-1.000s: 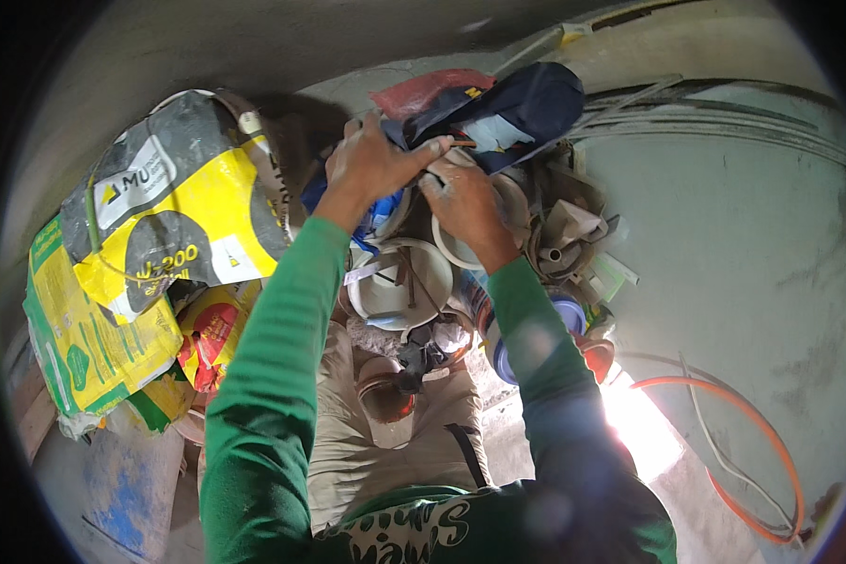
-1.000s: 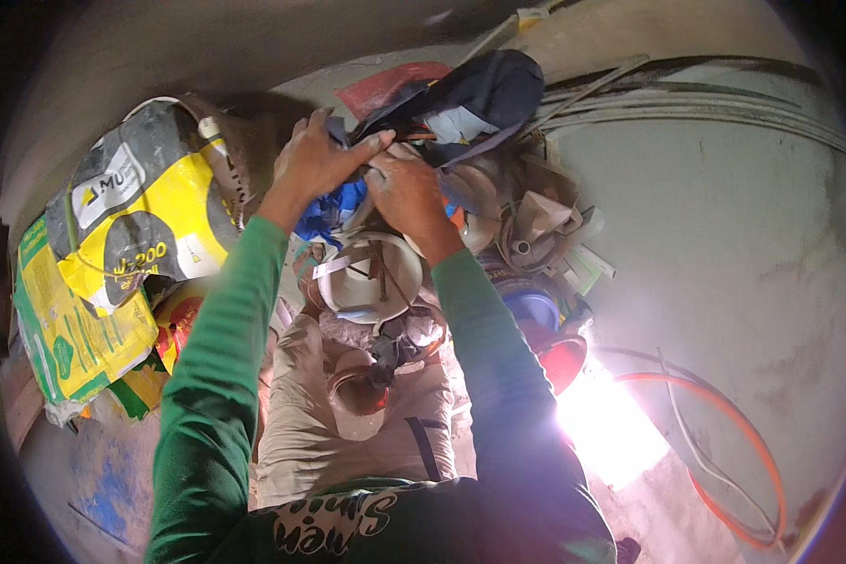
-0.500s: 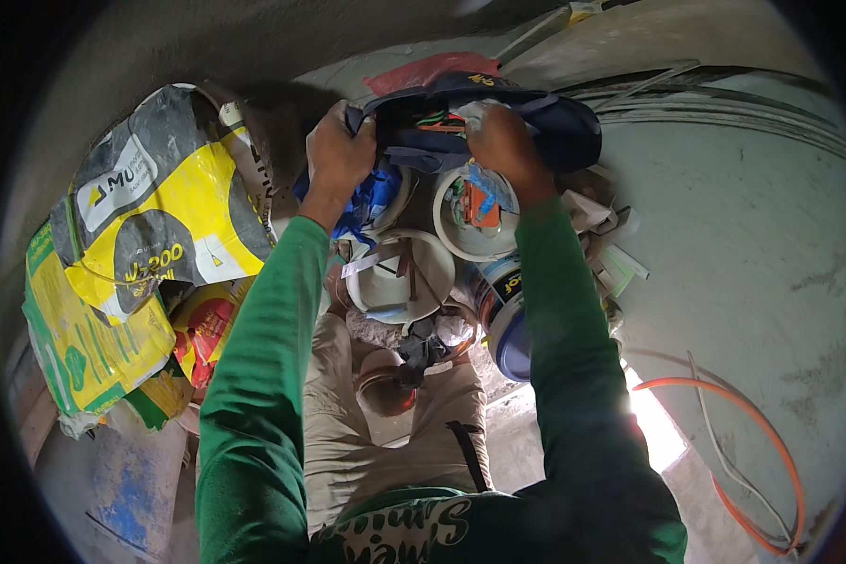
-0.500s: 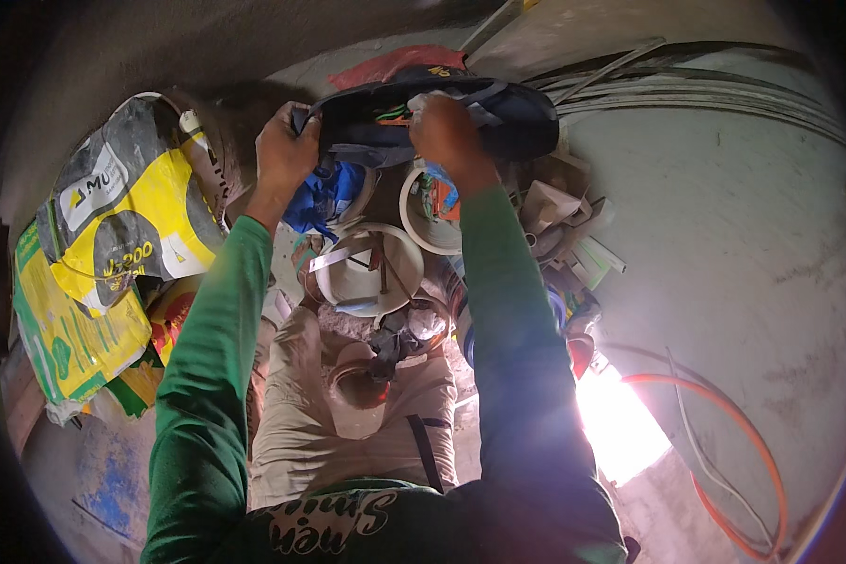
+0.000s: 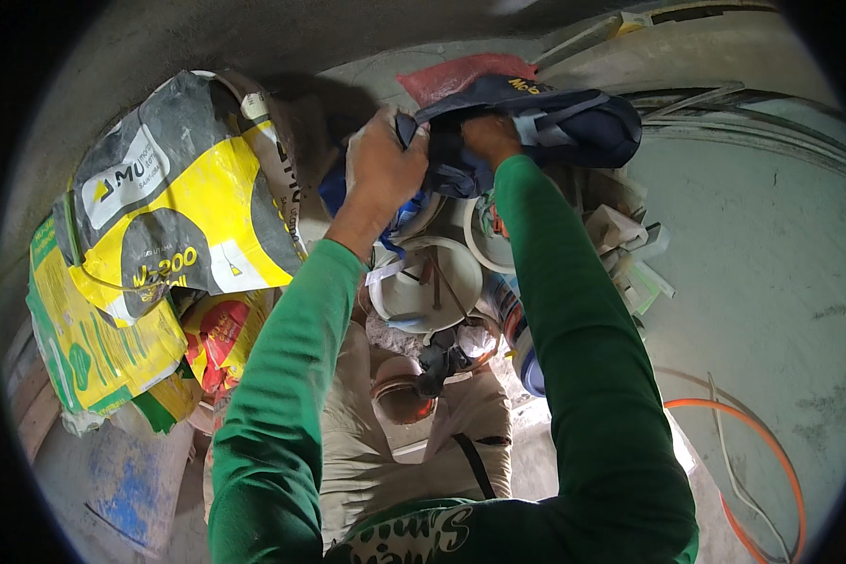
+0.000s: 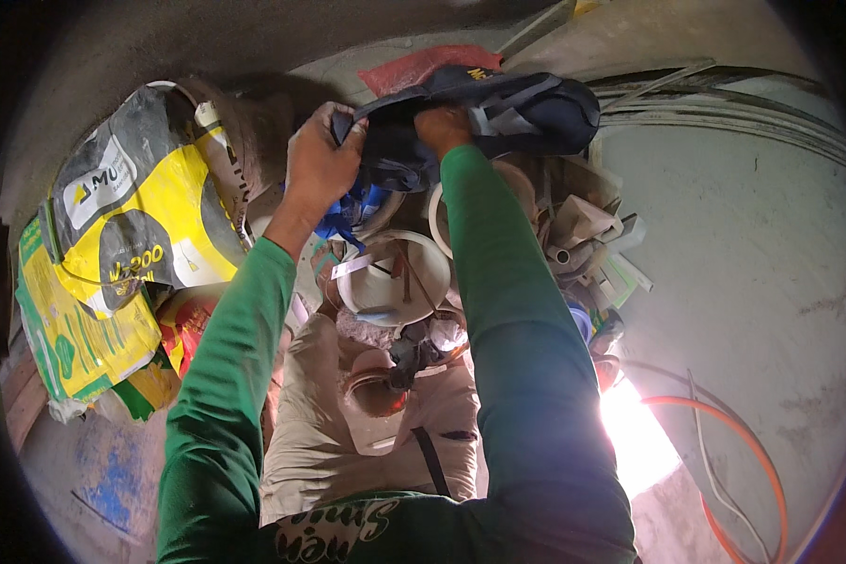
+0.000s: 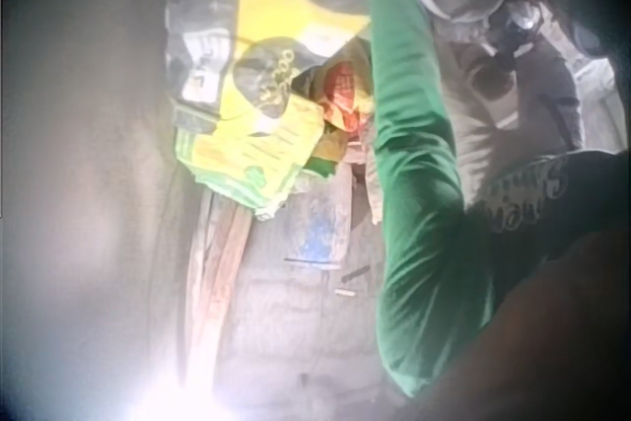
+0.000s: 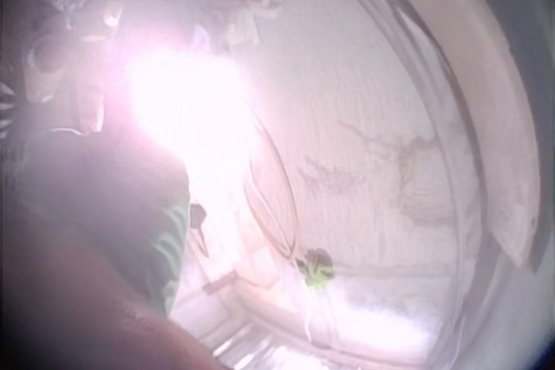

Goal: The person uses a power drill with a cutting attachment to cut a white PVC pipe. After cutting, the person uses pliers to remove a metal clip from the pipe end.

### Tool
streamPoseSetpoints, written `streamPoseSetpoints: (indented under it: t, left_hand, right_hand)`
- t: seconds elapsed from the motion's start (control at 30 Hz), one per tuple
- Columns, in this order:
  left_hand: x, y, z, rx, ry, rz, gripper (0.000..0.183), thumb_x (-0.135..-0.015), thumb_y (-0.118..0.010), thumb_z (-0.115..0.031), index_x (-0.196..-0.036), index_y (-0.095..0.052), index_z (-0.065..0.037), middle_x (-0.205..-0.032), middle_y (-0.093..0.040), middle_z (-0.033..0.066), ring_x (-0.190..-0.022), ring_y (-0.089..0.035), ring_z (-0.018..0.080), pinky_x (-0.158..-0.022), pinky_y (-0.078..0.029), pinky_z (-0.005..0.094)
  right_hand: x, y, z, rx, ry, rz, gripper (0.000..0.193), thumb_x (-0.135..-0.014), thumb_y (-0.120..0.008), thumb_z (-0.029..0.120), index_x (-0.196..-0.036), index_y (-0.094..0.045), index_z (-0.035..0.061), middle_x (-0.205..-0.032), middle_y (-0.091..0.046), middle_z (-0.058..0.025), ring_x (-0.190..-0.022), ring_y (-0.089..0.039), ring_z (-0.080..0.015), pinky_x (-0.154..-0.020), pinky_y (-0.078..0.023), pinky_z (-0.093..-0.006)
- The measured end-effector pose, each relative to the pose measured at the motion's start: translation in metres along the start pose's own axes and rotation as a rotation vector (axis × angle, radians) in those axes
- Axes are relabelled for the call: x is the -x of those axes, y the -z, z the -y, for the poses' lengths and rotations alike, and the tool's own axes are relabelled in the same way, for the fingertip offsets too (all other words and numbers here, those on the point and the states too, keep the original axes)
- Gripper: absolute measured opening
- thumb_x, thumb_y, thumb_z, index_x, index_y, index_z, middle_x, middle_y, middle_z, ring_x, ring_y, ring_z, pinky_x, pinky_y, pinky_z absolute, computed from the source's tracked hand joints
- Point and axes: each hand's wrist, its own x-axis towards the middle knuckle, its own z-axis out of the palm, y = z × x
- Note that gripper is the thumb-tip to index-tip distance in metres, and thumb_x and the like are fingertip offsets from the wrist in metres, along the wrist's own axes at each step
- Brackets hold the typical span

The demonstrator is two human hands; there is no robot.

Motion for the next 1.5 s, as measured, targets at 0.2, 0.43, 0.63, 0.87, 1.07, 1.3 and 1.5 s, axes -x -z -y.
streamPoseSetpoints:
  t: [0.2,0.43,0.63,0.87,1.07,1.3,1.5]
  left_hand:
    - [0.001,0.006,0.004,0.013,0.008,0.007,0.025,-0.096,-0.071,-0.025,-0.107,-0.069,-0.002,-0.085,-0.072,0.0232,-0.083,-0.073,0.0401,-0.078,-0.055,0.0415]
    - [0.002,0.0,-0.004,0.001,-0.024,-0.014,0.024,-0.096,-0.072,-0.025,-0.108,-0.069,-0.003,-0.083,-0.072,0.0207,-0.078,-0.072,0.0356,-0.076,-0.054,0.04]
    - [0.005,0.002,0.0,0.01,0.021,0.018,0.025,-0.096,-0.073,-0.025,-0.108,-0.069,-0.004,-0.082,-0.071,0.0181,-0.075,-0.071,0.0298,-0.075,-0.054,0.0379]
    - [0.009,0.003,-0.001,0.037,0.042,0.028,0.025,-0.097,-0.072,-0.026,-0.108,-0.07,-0.004,-0.08,-0.071,0.0179,-0.073,-0.069,0.0286,-0.074,-0.054,0.038]
    - [0.01,0.002,0.004,-0.005,-0.017,-0.011,0.024,-0.097,-0.071,-0.026,-0.107,-0.07,-0.004,-0.081,-0.071,0.0183,-0.075,-0.071,0.029,-0.074,-0.054,0.0386]
    - [0.001,0.002,-0.003,0.018,0.117,0.072,0.035,-0.096,-0.071,-0.034,-0.108,-0.069,-0.001,-0.093,-0.073,0.0246,-0.094,-0.071,0.0411,-0.086,-0.054,0.0469]
    - [-0.007,0.008,-0.023,-0.007,0.163,0.138,0.049,-0.094,-0.071,-0.044,-0.115,-0.068,0.001,-0.102,-0.074,0.0267,-0.102,-0.071,0.0447,-0.092,-0.054,0.0495]
  right_hand:
    - [-0.001,-0.015,-0.016,-0.077,0.012,-0.56,0.031,-0.096,-0.061,0.028,-0.117,-0.079,0.0127,-0.128,-0.073,-0.0159,-0.117,-0.07,-0.0367,-0.105,-0.052,-0.0476]
    - [0.031,0.032,-0.049,-0.125,0.22,-0.001,0.034,-0.093,-0.067,0.03,-0.114,-0.074,0.005,-0.116,-0.072,-0.0247,-0.109,-0.07,-0.0428,-0.098,-0.054,-0.0507]
    - [0.034,0.026,-0.029,-0.06,0.138,-0.122,0.03,-0.096,-0.064,0.03,-0.116,-0.073,0.0095,-0.12,-0.072,-0.0229,-0.111,-0.071,-0.0412,-0.098,-0.054,-0.0523]
    - [0.024,0.012,-0.031,-0.059,0.089,0.055,0.035,-0.099,-0.055,0.03,-0.126,-0.072,0.0142,-0.127,-0.072,-0.019,-0.115,-0.07,-0.0405,-0.104,-0.052,-0.05]
    - [0.038,0.016,-0.055,-0.116,0.151,-0.112,0.033,-0.099,-0.051,0.023,-0.123,-0.072,0.0101,-0.12,-0.07,-0.0246,-0.113,-0.069,-0.0436,-0.101,-0.053,-0.0516]
    - [0.094,0.056,-0.074,-0.14,0.202,-0.23,0.034,-0.092,-0.054,0.002,-0.122,-0.069,0.0024,-0.114,-0.07,-0.0257,-0.113,-0.067,-0.0429,-0.099,-0.054,-0.0504]
    - [0.202,0.089,-0.053,-0.553,0.245,-0.587,0.03,-0.096,-0.055,-0.003,-0.124,-0.065,0.0012,-0.131,-0.066,-0.024,-0.124,-0.063,-0.0407,-0.106,-0.051,-0.0452]
